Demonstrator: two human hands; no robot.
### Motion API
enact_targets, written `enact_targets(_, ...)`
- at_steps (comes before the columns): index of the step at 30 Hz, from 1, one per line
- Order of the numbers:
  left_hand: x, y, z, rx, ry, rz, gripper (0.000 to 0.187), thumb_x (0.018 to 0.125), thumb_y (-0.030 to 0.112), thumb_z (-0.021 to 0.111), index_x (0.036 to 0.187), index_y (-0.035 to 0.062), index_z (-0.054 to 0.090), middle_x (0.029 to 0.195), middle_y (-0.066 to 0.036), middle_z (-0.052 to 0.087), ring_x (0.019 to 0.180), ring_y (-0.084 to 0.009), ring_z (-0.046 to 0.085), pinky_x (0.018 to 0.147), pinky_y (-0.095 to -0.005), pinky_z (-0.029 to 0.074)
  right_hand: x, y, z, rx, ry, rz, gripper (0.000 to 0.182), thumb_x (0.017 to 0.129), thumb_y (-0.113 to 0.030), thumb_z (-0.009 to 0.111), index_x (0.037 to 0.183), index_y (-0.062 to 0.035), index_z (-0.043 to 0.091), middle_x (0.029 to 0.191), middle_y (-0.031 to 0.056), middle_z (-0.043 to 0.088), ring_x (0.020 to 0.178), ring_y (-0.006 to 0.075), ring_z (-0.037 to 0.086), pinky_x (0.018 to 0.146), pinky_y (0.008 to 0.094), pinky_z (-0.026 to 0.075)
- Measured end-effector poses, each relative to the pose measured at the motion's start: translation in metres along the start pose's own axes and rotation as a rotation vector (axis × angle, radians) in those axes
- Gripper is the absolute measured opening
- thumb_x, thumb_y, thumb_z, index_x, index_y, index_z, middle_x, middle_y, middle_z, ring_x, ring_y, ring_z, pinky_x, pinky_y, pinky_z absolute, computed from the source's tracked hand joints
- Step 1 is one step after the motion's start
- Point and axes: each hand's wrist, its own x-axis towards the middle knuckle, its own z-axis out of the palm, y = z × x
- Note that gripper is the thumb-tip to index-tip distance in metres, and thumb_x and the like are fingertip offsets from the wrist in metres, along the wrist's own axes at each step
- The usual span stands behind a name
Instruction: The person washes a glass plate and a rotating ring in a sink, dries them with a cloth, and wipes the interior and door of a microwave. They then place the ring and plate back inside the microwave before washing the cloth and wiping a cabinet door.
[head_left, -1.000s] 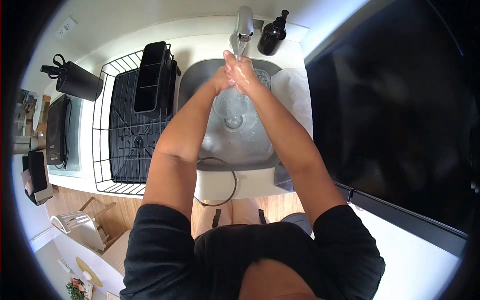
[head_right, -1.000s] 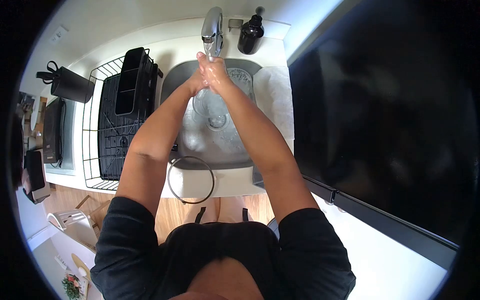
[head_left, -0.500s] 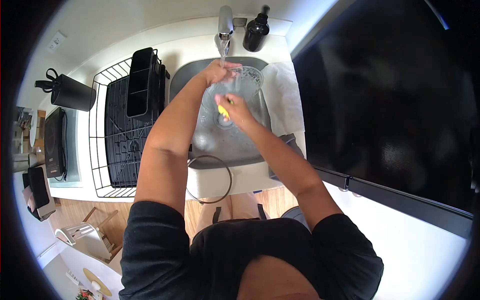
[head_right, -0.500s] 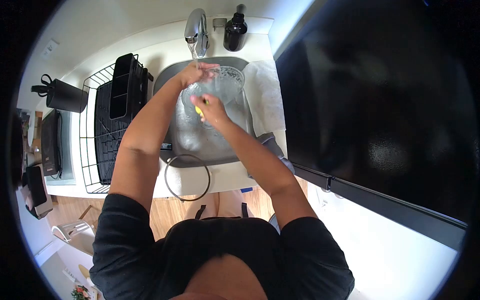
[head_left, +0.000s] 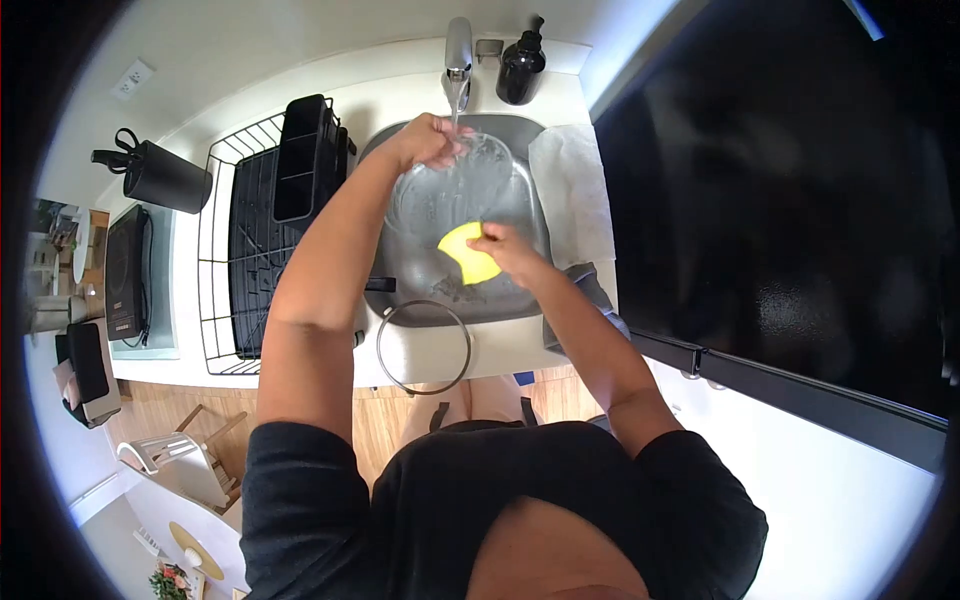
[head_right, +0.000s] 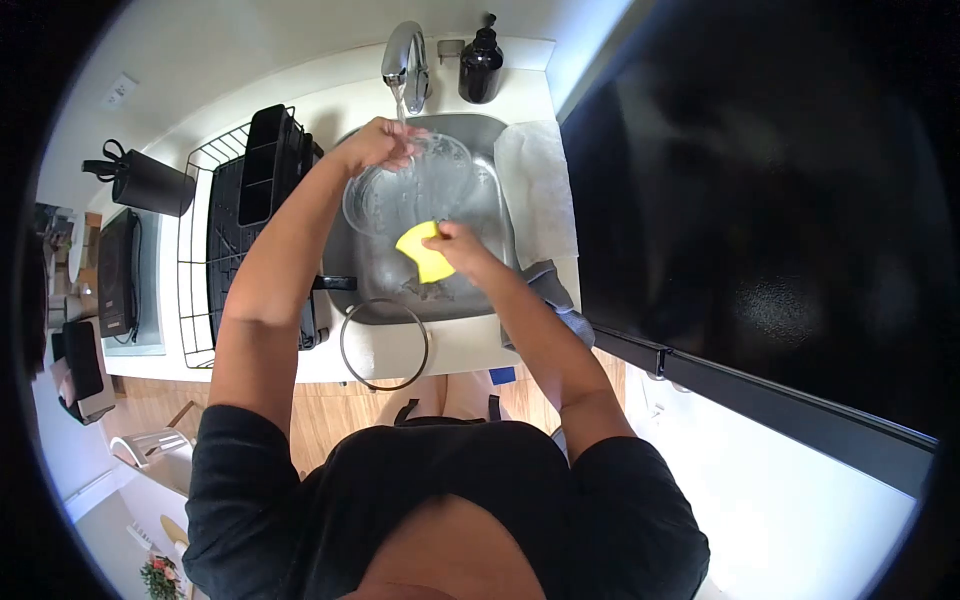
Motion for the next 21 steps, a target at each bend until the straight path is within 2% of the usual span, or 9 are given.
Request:
enact_targets(2,-0.004,-0.007,0.0,-0.02,0.051,-0.011,0.038,0.082,0.0,0.049,0.116,0.0119,0.06,0.09,-0.003,0.065,0.062,-0.0103,0.058,0.06,-0.0261,0.05,0.014,0.002,-0.015,-0.063,0.051,-0.212,0.029,0.082,-0.015,0.063,0.105,0.0021,0.058,0.089,0.006,0.064,0.078,0.0132,0.059,0.071,0.028,0.046)
enact_targets(4,-0.002,-0.019,0.003,-0.032,0.188,-0.055,0.037,0.081,-0.002,0.047,0.113,0.0106,0.061,0.084,-0.002,0.064,0.057,-0.0095,0.055,0.057,-0.0259,0.049,0.01,-0.019,-0.028,-0.208,-0.036,-0.206,0.027,0.081,-0.013,0.064,0.104,0.0013,0.059,0.089,0.0072,0.065,0.078,0.0135,0.06,0.07,0.028,0.047)
enact_targets(5,-0.001,-0.024,0.008,-0.101,0.244,-0.02,0.04,0.078,-0.007,0.041,0.11,0.0058,0.061,0.079,-0.005,0.064,0.052,-0.0102,0.052,0.044,-0.0251,0.043,0.018,-0.025,-0.035,-0.213,-0.037,-0.215,0.027,0.081,-0.013,0.064,0.104,0.0013,0.059,0.089,0.0072,0.065,0.078,0.0135,0.06,0.07,0.028,0.047)
enact_targets(7,-0.001,-0.03,0.013,-0.176,0.288,-0.024,0.04,0.078,-0.007,0.042,0.11,0.0055,0.061,0.078,-0.005,0.063,0.051,-0.0097,0.051,0.043,-0.0246,0.043,0.023,-0.035,-0.042,-0.216,0.08,-0.374,0.026,0.08,-0.011,0.065,0.103,0.0014,0.06,0.088,0.0094,0.066,0.076,0.0136,0.061,0.07,0.0277,0.047)
enact_targets(14,0.012,-0.046,0.029,-0.35,0.397,0.075,0.037,0.079,-0.002,0.058,0.114,0.0071,0.061,0.076,-0.002,0.063,0.054,-0.0073,0.05,0.048,-0.0216,0.042,0.01,-0.111,-0.078,-0.334,0.268,-0.407,0.026,0.075,-0.008,0.07,0.097,0.0014,0.062,0.084,0.008,0.067,0.073,0.0125,0.063,0.068,0.0255,0.048)
enact_targets(17,0.024,-0.056,0.03,-0.341,0.37,0.133,0.035,0.081,0.002,0.059,0.116,0.0081,0.06,0.082,-0.002,0.064,0.057,-0.0059,0.05,0.051,-0.0202,0.042,0.0,-0.175,-0.076,-0.37,0.478,-0.643,0.02,0.077,-0.014,0.071,0.089,-0.0016,0.063,0.072,-0.0013,0.059,0.067,0.0061,0.053,0.063,0.0235,0.044)
enact_targets(18,0.028,-0.057,0.029,-0.303,0.338,0.159,0.036,0.083,0.004,0.058,0.119,0.0085,0.057,0.087,-0.002,0.065,0.058,-0.0048,0.05,0.053,-0.019,0.043,0.004,-0.195,-0.077,-0.367,0.533,-0.733,0.024,0.075,-0.017,0.072,0.092,-0.0017,0.063,0.074,0.0011,0.061,0.068,0.0091,0.055,0.065,0.0261,0.045)
enact_targets(19,0.03,-0.057,0.03,-0.304,0.34,0.163,0.036,0.083,0.004,0.058,0.119,0.0085,0.057,0.087,-0.002,0.065,0.058,-0.0048,0.05,0.053,-0.019,0.043,0.009,-0.216,-0.077,-0.547,0.699,-0.827,0.03,0.073,-0.018,0.072,0.096,-0.0014,0.063,0.077,0.0055,0.062,0.072,0.0147,0.058,0.07,0.0286,0.046)
enact_targets(21,0.033,-0.055,0.032,-0.248,0.36,0.165,0.036,0.083,0.003,0.058,0.119,0.0086,0.057,0.084,0.0,0.064,0.057,-0.0038,0.048,0.052,-0.0179,0.04,0.035,-0.25,-0.082,-0.63,0.775,-0.9,0.033,0.073,-0.018,0.07,0.101,-0.0025,0.063,0.081,0.0111,0.064,0.078,0.0213,0.062,0.073,0.03,0.047)
